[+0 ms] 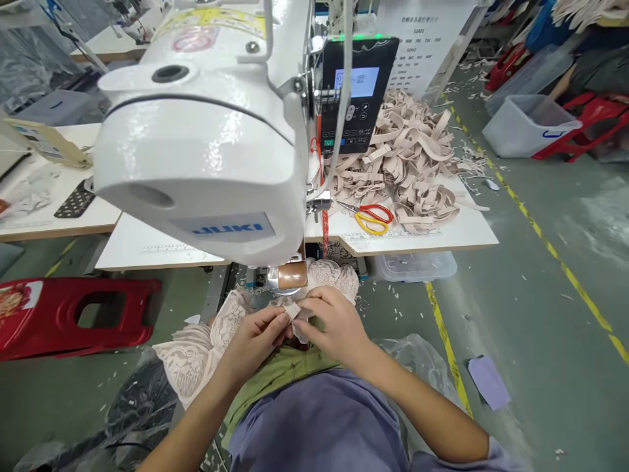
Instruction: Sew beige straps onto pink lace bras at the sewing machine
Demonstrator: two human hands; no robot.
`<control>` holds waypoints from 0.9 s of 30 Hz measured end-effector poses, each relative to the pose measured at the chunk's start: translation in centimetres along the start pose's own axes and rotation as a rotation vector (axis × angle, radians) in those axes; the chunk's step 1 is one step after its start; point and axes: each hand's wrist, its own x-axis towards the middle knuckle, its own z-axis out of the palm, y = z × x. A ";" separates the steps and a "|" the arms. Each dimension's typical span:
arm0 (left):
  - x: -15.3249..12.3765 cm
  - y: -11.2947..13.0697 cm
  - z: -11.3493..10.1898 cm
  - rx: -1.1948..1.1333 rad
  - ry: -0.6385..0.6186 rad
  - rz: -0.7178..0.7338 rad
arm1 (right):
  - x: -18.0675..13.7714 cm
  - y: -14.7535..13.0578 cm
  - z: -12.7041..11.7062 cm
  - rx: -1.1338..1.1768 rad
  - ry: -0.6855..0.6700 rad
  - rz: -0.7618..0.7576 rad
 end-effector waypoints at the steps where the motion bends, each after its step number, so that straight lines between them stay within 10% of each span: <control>1: -0.1 0.2 0.0 0.043 0.021 0.021 | 0.0 -0.1 0.1 -0.005 -0.020 0.001; 11: 0.1 0.9 0.3 0.187 0.145 -0.015 | -0.5 -0.5 1.7 -0.062 -0.035 -0.164; 21: 0.9 -3.6 -1.5 0.016 0.075 -0.084 | 9.8 14.5 -7.1 -0.763 -0.261 0.412; 27: 1.6 -3.6 -1.1 -0.069 0.071 -0.043 | 11.2 15.8 -9.1 -0.775 -0.351 0.395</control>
